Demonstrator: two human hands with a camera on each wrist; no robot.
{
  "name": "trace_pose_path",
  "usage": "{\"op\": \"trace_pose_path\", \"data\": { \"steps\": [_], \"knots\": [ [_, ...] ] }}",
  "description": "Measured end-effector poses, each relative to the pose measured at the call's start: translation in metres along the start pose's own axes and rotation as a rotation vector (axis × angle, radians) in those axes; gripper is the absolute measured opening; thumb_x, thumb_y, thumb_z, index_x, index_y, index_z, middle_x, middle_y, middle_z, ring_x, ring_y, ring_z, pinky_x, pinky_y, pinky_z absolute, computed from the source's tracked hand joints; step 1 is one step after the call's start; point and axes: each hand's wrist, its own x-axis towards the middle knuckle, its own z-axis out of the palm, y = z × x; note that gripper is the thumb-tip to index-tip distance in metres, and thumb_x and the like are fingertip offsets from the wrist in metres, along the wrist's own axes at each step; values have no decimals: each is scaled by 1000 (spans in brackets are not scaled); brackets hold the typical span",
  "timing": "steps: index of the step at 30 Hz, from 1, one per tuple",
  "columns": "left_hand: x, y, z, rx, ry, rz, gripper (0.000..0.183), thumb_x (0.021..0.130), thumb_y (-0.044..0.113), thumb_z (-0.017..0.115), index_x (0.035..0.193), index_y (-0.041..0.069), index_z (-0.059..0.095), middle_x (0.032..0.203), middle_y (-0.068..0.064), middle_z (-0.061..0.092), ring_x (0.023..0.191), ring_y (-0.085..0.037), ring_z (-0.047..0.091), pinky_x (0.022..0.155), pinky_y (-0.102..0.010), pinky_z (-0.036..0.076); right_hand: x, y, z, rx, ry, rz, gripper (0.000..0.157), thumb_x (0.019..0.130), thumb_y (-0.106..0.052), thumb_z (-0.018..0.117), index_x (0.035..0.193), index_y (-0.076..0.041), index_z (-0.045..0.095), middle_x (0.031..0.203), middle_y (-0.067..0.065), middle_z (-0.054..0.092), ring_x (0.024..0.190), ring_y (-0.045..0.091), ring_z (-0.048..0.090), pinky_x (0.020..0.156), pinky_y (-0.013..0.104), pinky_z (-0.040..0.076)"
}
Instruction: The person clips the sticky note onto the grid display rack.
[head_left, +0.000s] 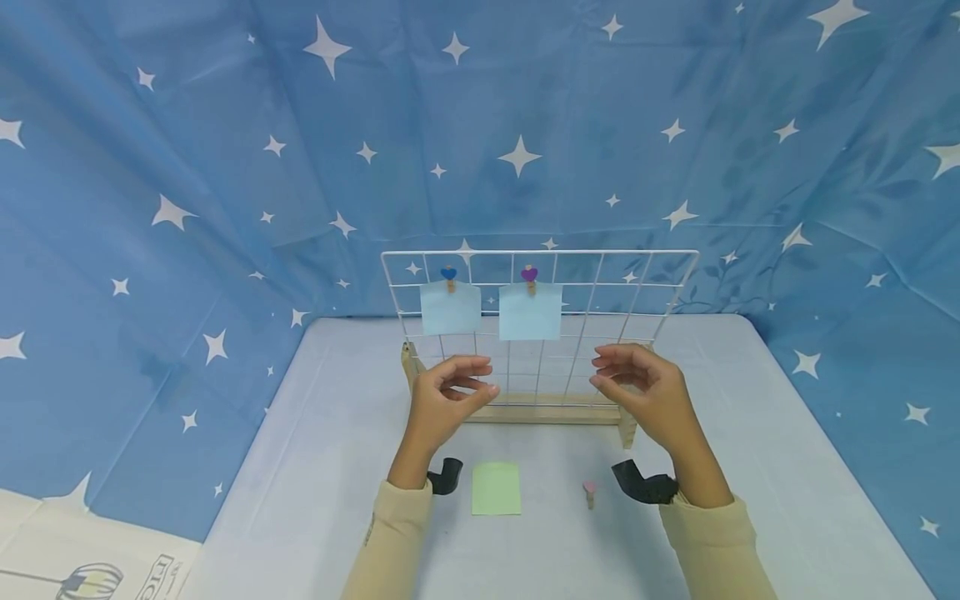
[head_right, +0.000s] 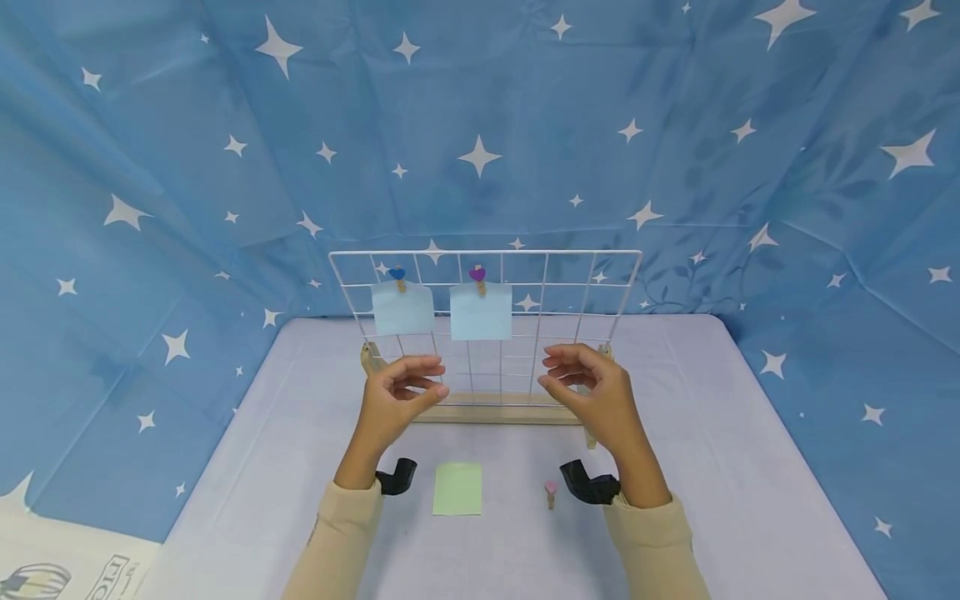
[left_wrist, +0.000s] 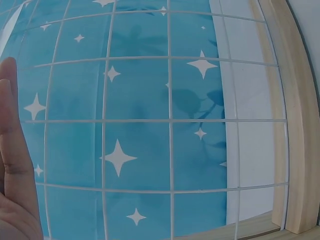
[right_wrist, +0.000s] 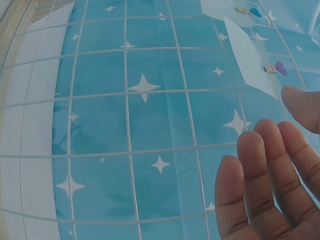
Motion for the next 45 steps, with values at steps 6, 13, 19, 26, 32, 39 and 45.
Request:
{"op": "trace_pose_path", "data": {
  "steps": [6, 13, 19, 26, 32, 39, 45],
  "knots": [
    [-5, -3, -1, -3, -2, 15, 36, 88, 0, 85, 124, -2, 76, 114, -18, 80, 92, -16, 77, 79, -27, 62, -5, 3, -1, -31, -5, 12, 32, 86, 20, 77, 117, 13, 71, 104, -1, 77, 95, -1, 69, 86, 12, 56],
    [-11, -6, -2, 11, 4, 15, 35, 89, 0, 85, 123, -2, 76, 113, -18, 80, 91, -15, 77, 78, -27, 63, -12, 2, -1, -22, 2, 21, 31, 87, 20, 76, 117, 13, 71, 104, -14, 75, 94, -1, 69, 85, 12, 56],
    [-16, -9, -2, 16, -4, 2, 35, 90, 1, 85, 123, 0, 76, 114, -17, 80, 92, -16, 77, 80, -29, 63, -17, 7, 0, -34, 4, 38, 31, 88, 19, 76, 117, 12, 71, 103, -15, 74, 94, -2, 69, 85, 11, 56],
    [-20, -14, -1, -8, -19, -19, 37, 90, 0, 84, 125, -4, 75, 115, -19, 79, 91, -14, 77, 79, -27, 61, -25, 13, 0, -70, 25, 59, 29, 88, 18, 77, 116, 11, 72, 101, 10, 77, 93, -3, 68, 85, 11, 56],
    [-24, -21, -1, -34, -28, -14, 35, 91, -1, 84, 124, -4, 75, 114, -21, 79, 90, -13, 77, 79, -27, 62, -32, 17, 0, -71, 41, 66, 28, 89, 18, 76, 116, 11, 72, 102, 15, 77, 93, -3, 68, 84, 11, 56],
    [-30, -24, 0, -17, -26, -38, 35, 91, 0, 84, 125, -1, 76, 115, -19, 79, 91, -12, 76, 78, -27, 61, -39, 22, -1, -48, 52, 79, 29, 88, 19, 77, 115, 9, 73, 101, 0, 78, 92, -2, 69, 83, 11, 56],
    [-35, -29, 2, 1, -25, -94, 36, 91, 4, 85, 126, 0, 76, 116, -16, 80, 92, -13, 76, 81, -28, 60, -47, 27, -1, -68, 58, 101, 29, 89, 17, 77, 117, 8, 74, 101, 4, 79, 91, -3, 69, 82, 10, 56]
  ]
}}
